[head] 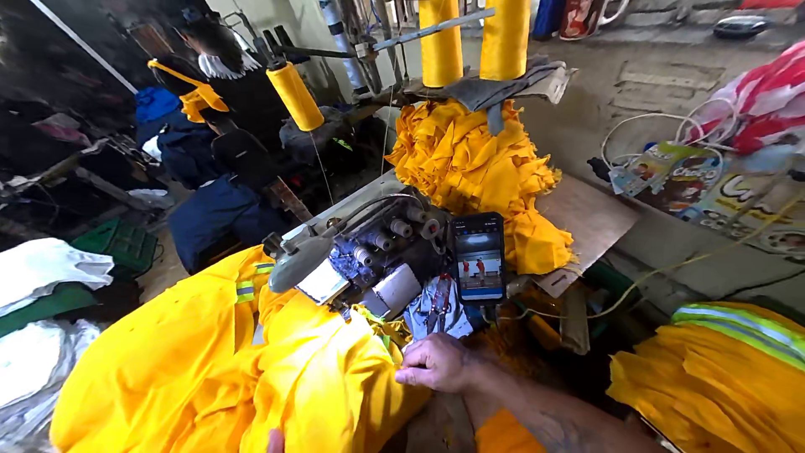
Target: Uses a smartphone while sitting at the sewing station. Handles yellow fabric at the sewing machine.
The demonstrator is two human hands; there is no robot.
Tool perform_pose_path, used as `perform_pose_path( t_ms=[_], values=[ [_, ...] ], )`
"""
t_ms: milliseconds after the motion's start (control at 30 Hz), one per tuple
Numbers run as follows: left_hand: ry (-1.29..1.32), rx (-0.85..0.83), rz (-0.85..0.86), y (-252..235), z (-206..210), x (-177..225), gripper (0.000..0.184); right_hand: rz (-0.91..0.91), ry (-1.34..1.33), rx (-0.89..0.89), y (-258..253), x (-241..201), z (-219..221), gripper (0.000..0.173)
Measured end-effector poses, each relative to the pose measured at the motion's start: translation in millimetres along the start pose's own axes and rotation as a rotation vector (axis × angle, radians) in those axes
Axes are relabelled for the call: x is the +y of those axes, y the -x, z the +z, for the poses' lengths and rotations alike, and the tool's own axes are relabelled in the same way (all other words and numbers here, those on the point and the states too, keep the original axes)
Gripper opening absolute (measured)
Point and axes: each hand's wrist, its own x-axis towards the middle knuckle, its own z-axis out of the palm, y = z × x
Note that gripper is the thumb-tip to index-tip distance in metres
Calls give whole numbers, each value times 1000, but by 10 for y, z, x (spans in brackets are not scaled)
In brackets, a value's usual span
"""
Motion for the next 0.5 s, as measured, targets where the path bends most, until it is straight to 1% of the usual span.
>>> perform_pose_path(
  t_ms=[67, 100, 167, 233, 267, 300, 333, 367, 433, 467, 500],
  values=[
    [-121, 48, 110, -57, -4, 123, 18, -3, -16, -16, -4, 19, -17, 51],
    [-129, 76, 178, -105, -3, 216, 16, -12, -21, -18, -8, 29, -16, 51],
    [-50, 83, 255, -216, 43, 381, 17, -41, -19, -4, -10, 58, 3, 48],
    [58, 63, 252, -344, 59, 395, 19, -51, -14, 3, 4, 59, 9, 46],
    [74, 55, 252, -398, 38, 357, 25, -51, -12, 3, 13, 50, 10, 45],
    [28, 33, 261, -437, -12, 305, 42, -49, -10, 3, 18, 38, 12, 45],
    [-72, 15, 266, -449, -65, 249, 63, -45, -7, 0, 22, 29, 15, 45],
    [-220, 0, 261, -438, -98, 200, 77, -41, -3, -4, 24, 22, 15, 44],
    [-511, 14, 232, -405, -69, 129, 85, -42, 2, -4, 19, 26, 6, 43],
    [-594, 58, 252, -392, -30, 91, 84, -48, 2, 0, 20, 37, 11, 42],
    [-618, 130, 290, -390, 3, 73, 75, -58, 0, 2, 19, 53, 18, 41]
  ],
)
